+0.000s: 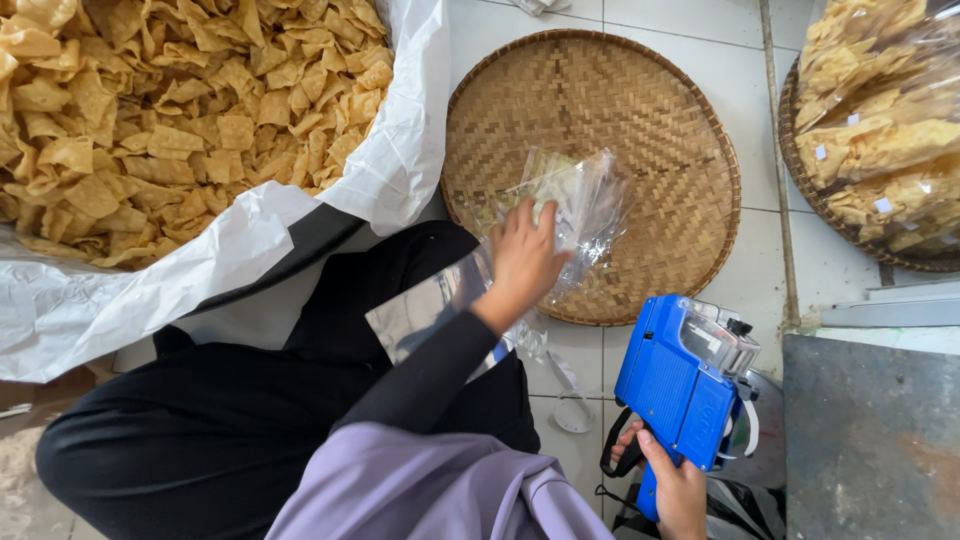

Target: The person picks up individual plastic bags from a tray and applies a label to each one using a blue handheld labeling gun.

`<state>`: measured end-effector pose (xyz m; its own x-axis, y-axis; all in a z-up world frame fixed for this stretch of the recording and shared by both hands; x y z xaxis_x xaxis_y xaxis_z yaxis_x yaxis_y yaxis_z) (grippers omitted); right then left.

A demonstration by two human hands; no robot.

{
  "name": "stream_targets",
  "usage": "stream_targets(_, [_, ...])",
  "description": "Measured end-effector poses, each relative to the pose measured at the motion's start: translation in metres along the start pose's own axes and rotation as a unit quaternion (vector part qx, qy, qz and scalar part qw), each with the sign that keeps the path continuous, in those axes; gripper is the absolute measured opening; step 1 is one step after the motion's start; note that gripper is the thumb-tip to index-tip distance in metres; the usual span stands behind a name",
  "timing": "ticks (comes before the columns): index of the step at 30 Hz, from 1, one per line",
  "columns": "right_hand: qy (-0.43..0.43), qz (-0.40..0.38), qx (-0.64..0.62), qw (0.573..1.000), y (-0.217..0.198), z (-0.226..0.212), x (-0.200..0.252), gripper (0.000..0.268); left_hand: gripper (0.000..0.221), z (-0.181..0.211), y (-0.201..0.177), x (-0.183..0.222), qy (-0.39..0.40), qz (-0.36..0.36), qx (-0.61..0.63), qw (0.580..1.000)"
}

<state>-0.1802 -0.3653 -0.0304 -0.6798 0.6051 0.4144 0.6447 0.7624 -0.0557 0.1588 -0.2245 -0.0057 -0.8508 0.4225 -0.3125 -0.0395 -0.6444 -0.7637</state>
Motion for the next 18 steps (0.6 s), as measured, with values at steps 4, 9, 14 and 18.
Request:
stream_targets(4, [-0.006,-0.022,-0.006,1.000,0.010,0.003,-0.006,0.022,0.115,0.007,-0.059,0.073,-0.081,-0.059,-0.149,0.984])
stream_targets(9, [-0.024,-0.058,0.005,0.998,0.028,-0.003,-0.007,0.022,0.086,0.009,-0.059,0.101,-0.077,-0.048,-0.313,0.945])
stream_targets(14, [-0.044,-0.086,0.005,0.995,0.037,-0.012,0.000,0.023,0.058,0.003,-0.040,0.111,-0.053,0.026,-0.313,0.948])
stream_targets(18, [-0.026,-0.075,0.021,0.997,0.033,-0.006,-0.001,0.023,0.053,0.001,-0.037,0.112,-0.053,0.018,-0.265,0.963])
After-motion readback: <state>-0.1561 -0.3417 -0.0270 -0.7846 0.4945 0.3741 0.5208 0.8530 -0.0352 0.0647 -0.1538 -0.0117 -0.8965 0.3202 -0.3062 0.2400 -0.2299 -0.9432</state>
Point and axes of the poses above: each hand's wrist, its own x-axis away from the middle knuckle, its own y-axis out of the palm, z = x × y, the point moved 8 cm from there along -x, towards the middle knuckle, and after that the axes turned 1 degree about y, right-handed, at the moved point
